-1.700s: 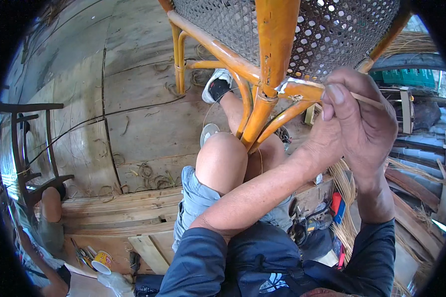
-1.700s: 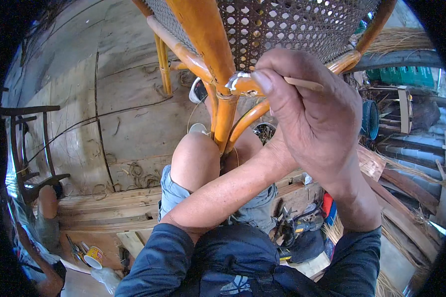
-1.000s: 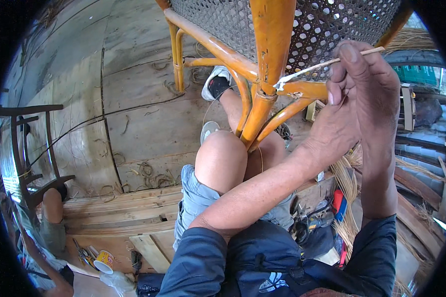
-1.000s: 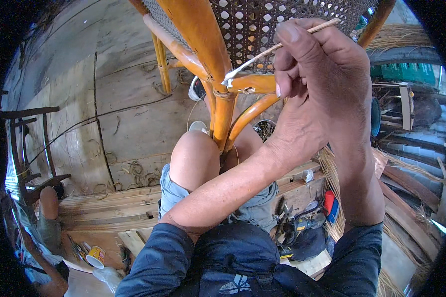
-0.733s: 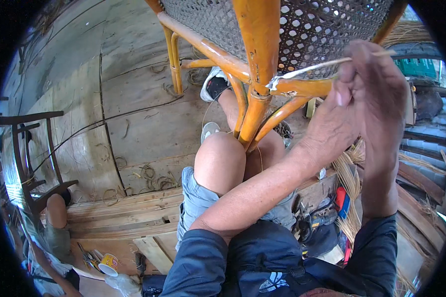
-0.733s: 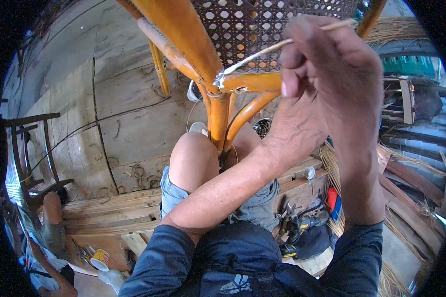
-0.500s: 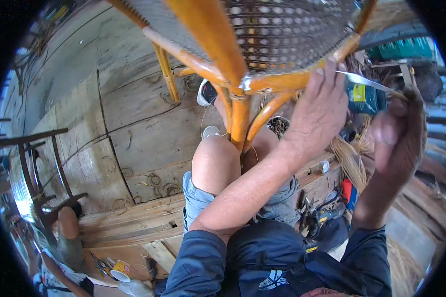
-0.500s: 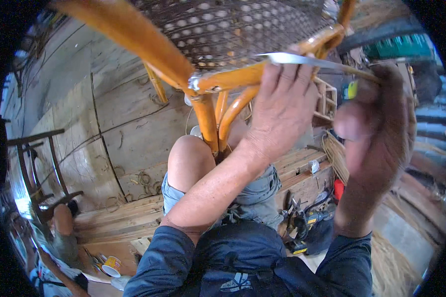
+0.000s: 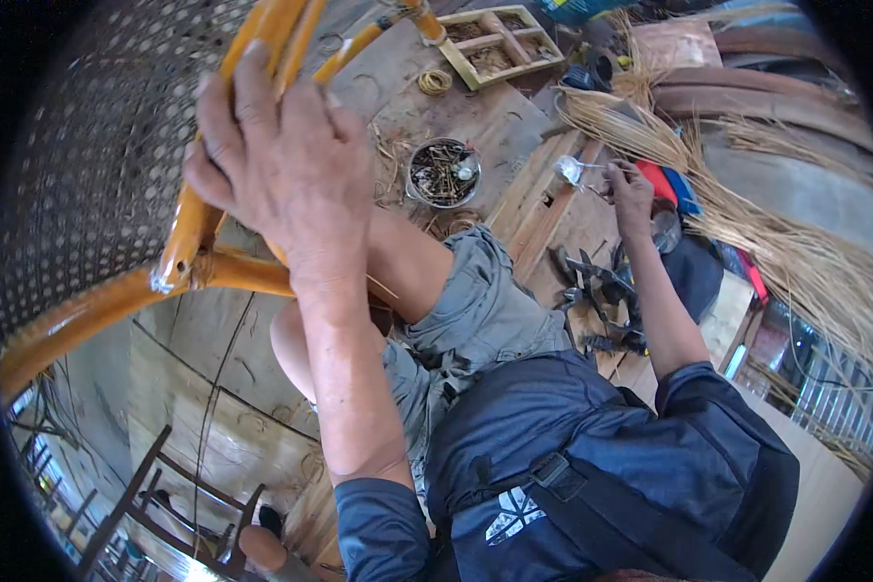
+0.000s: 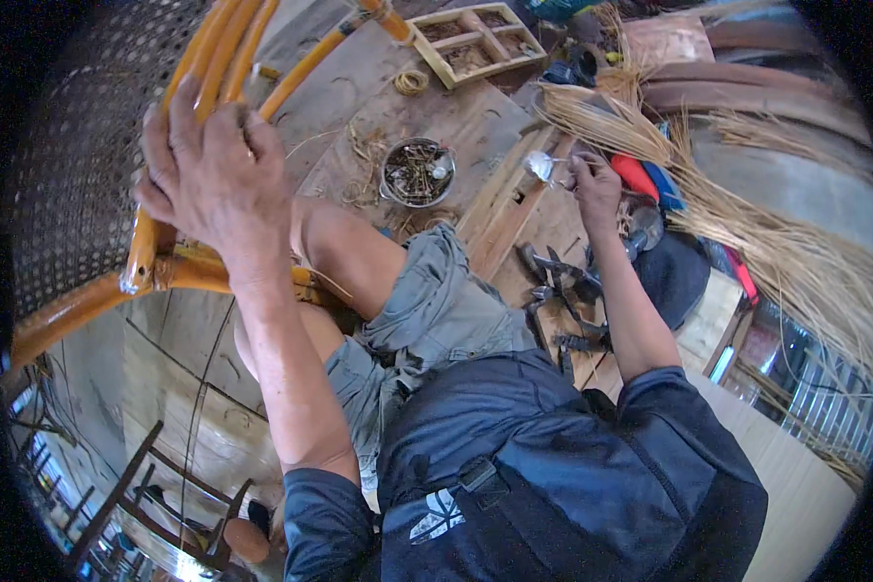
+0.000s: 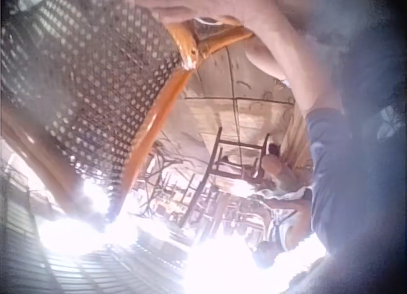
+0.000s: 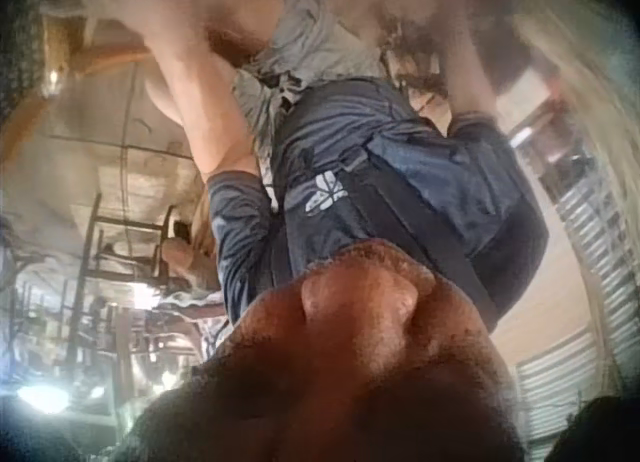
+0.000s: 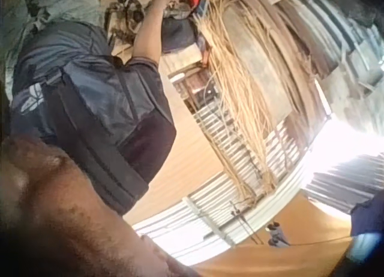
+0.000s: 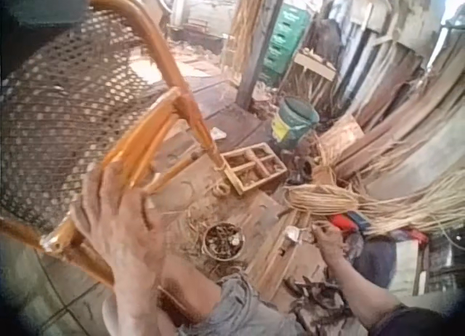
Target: The person sits on the floor and repairs a joint on a yellow rattan chair. They use a small stick to apply a white substance into the joint and then use a hammer to tap the area.
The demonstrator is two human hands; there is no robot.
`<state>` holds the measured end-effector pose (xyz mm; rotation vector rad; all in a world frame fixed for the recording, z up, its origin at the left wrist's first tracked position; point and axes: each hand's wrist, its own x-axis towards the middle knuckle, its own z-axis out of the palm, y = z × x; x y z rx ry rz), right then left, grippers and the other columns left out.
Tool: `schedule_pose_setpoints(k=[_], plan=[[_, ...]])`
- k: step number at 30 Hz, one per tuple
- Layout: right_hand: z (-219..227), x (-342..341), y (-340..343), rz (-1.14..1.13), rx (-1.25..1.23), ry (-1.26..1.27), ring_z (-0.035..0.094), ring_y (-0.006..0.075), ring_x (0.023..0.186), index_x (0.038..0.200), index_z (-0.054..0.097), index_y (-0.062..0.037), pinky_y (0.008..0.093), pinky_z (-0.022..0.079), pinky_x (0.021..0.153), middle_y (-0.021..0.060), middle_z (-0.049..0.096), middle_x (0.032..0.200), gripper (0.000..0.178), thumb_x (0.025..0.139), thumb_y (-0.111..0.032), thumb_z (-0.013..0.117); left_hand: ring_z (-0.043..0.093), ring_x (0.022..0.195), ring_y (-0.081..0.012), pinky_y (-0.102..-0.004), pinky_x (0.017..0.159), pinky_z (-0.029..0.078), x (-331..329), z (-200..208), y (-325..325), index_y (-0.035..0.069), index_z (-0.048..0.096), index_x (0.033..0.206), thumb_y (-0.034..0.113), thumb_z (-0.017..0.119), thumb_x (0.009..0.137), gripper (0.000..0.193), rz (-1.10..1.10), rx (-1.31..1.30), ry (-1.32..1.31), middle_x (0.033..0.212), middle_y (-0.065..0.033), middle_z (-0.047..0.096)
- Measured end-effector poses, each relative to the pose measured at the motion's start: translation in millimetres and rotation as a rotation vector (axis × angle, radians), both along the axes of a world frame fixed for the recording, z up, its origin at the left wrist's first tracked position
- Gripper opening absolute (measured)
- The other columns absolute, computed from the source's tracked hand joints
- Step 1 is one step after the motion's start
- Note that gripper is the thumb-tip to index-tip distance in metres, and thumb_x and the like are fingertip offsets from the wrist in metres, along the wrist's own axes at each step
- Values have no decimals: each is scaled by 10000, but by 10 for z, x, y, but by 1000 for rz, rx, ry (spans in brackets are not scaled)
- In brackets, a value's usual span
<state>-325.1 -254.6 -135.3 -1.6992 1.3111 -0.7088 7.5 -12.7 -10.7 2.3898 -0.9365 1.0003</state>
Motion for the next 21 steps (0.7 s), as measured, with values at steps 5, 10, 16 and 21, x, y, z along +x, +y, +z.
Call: schedule_pose_setpoints(k=[5,10,16,21], plan=[[-579,-168,-114,-6,-78,127,622,126,603,1033,669,-13,262,495,562,65,676,802,227,916,-195,600,483,1224,-277,-471,964,303,20,14,56,149,696,838,206,645,760,110,-2,60,-47,1271,-15,594],[-786,-260,-127,197,-399,463,645,159,616,1031,675,-27,305,506,588,116,695,853,230,922,-203,576,477,1218,-293,-475,949,302,21,3,55,119,702,850,183,669,725,145,-7,84,-70,1259,-46,592],[-661,-331,-262,-82,304,-52,634,140,634,1028,632,-14,287,487,522,89,664,803,210,935,-193,573,474,1226,-301,-491,964,295,39,-3,63,123,709,866,196,659,754,143,7,103,-93,1278,-38,585],[-537,-415,-323,-209,444,-269,610,144,609,1012,602,-18,286,480,516,67,639,811,189,940,-189,565,471,1231,-298,-496,951,305,36,-7,23,136,703,844,196,649,757,118,19,98,-69,1269,-31,587]])
